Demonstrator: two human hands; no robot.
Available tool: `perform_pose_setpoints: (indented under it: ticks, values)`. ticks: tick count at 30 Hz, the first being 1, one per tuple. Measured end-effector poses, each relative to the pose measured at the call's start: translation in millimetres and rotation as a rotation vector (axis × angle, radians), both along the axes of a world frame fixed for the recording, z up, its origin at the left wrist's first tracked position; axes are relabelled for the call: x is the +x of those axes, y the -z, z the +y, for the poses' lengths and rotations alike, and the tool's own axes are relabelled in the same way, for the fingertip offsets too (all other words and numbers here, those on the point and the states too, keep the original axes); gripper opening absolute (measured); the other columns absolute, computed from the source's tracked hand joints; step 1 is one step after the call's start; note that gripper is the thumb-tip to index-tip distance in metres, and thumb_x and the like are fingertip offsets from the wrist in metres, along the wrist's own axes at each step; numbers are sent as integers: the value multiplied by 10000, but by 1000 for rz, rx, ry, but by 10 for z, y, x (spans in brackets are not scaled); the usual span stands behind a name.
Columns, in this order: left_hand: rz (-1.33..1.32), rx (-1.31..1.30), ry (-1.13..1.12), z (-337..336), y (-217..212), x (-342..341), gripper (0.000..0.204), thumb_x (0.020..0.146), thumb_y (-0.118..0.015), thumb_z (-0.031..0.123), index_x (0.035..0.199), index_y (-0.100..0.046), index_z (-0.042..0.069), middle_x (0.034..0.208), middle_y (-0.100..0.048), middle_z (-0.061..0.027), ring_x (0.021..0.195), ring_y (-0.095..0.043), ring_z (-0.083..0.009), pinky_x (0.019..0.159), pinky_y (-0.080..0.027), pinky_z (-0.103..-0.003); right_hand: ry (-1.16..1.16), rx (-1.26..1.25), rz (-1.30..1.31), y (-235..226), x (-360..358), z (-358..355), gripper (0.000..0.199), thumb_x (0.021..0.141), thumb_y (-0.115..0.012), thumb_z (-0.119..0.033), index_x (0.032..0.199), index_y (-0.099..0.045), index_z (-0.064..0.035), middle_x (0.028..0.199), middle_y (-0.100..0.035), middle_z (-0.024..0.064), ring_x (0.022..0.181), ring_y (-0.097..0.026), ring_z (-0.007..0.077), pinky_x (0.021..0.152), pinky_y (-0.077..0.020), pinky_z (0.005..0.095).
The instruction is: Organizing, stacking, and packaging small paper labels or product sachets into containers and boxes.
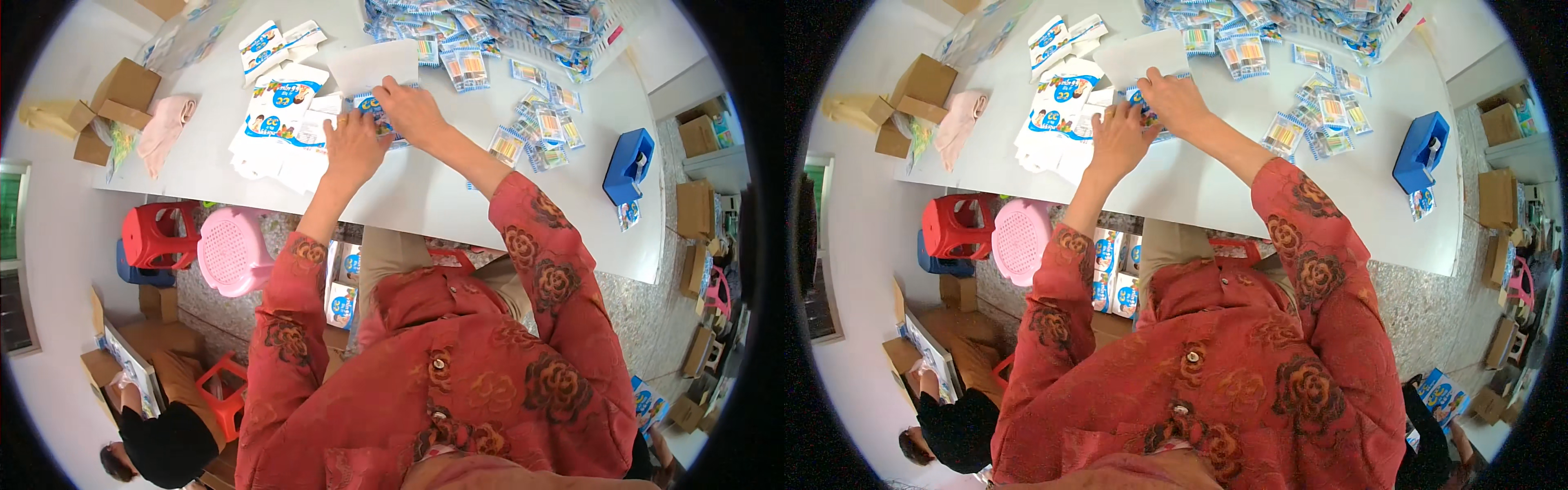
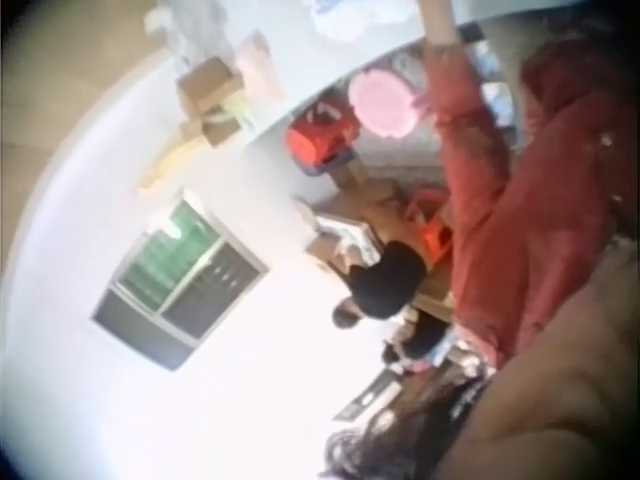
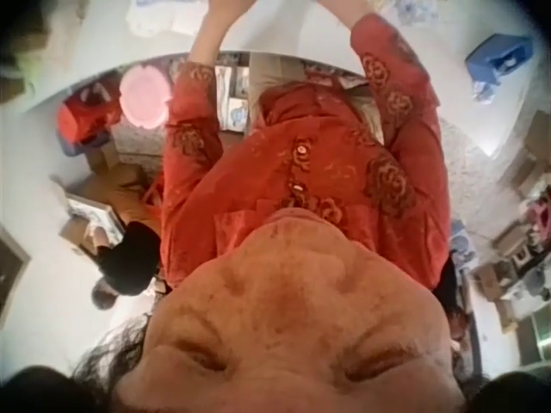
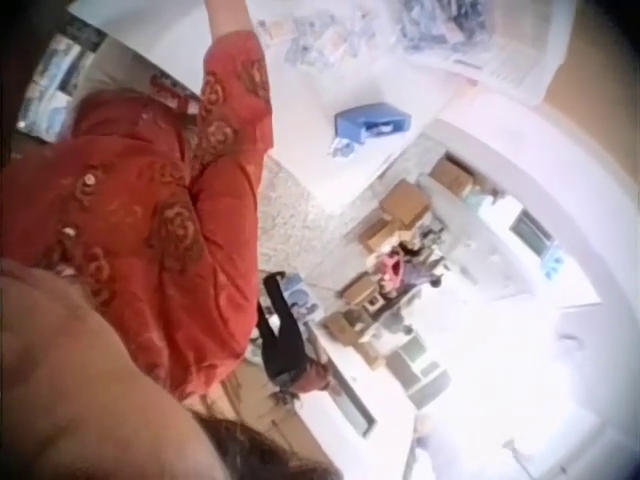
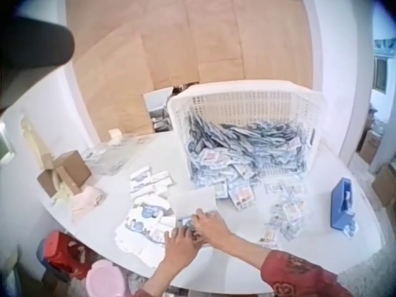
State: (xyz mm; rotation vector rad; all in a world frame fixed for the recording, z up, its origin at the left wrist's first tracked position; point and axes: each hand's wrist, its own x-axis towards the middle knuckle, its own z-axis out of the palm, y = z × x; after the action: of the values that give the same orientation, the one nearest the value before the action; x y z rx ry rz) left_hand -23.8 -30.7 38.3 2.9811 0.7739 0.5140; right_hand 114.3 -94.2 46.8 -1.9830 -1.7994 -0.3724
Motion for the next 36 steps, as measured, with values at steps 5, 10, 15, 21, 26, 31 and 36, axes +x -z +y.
perform_pose_setpoints:
  ticks: [5,10,15,21,26,31,36]
  values:
    - [-193,103,37,152,17,-241,258,769,-686,202,976,-647,54,1077,-607,-98,1043,-556,-291,936,-358,-449,-39,-13,70,60,-176,116,344,708,-699,-80,1020,-564,-24,954,-532,112,748,-656,260,593,-532,367]
    - [-340,-172,-37,284,48,-348,286,753,-611,4,1031,-632,67,1070,-624,-82,1046,-564,-267,947,-378,-441,10,-123,275,149,-444,181,371,729,-665,-89,1086,-571,-50,1072,-565,96,967,-611,276,740,-527,412]
    - [-365,-85,51,179,-86,-287,312,778,-609,11,1084,-591,65,1118,-611,-78,1073,-559,-265,971,-372,-468,-124,23,315,150,-253,-65,371,774,-632,-89,1137,-574,-41,1168,-578,112,1043,-568,280,874,-473,414]
    - [-97,67,246,93,103,-129,487,855,-612,311,1230,-496,24,1306,-493,-136,1183,-488,-278,1016,-327,-498,-77,-242,-69,88,32,-335,342,858,-601,-205,1153,-561,-38,1248,-541,107,1222,-458,255,1066,-306,449]
    - [84,157,227,-1,128,-129,811,781,-664,465,1345,-364,-35,1433,-322,-223,1274,-380,-347,1050,-279,-506,-116,-279,-132,160,86,-406,523,929,-492,-389,1286,-460,-7,1359,-460,138,1303,-386,266,1114,-233,473]
    - [125,218,244,24,165,-68,885,725,-682,538,1332,-391,-37,1434,-330,-228,1286,-382,-337,1081,-239,-498,-126,-237,-141,281,158,-462,588,919,-499,-420,1325,-423,-2,1388,-433,150,1313,-371,278,1114,-231,471]
    - [93,193,265,56,235,-138,885,705,-716,508,1339,-390,-16,1439,-330,-213,1291,-374,-345,1066,-233,-551,-170,-166,-77,243,170,-592,574,902,-547,-366,1328,-421,-4,1417,-393,149,1316,-368,282,1121,-219,451]
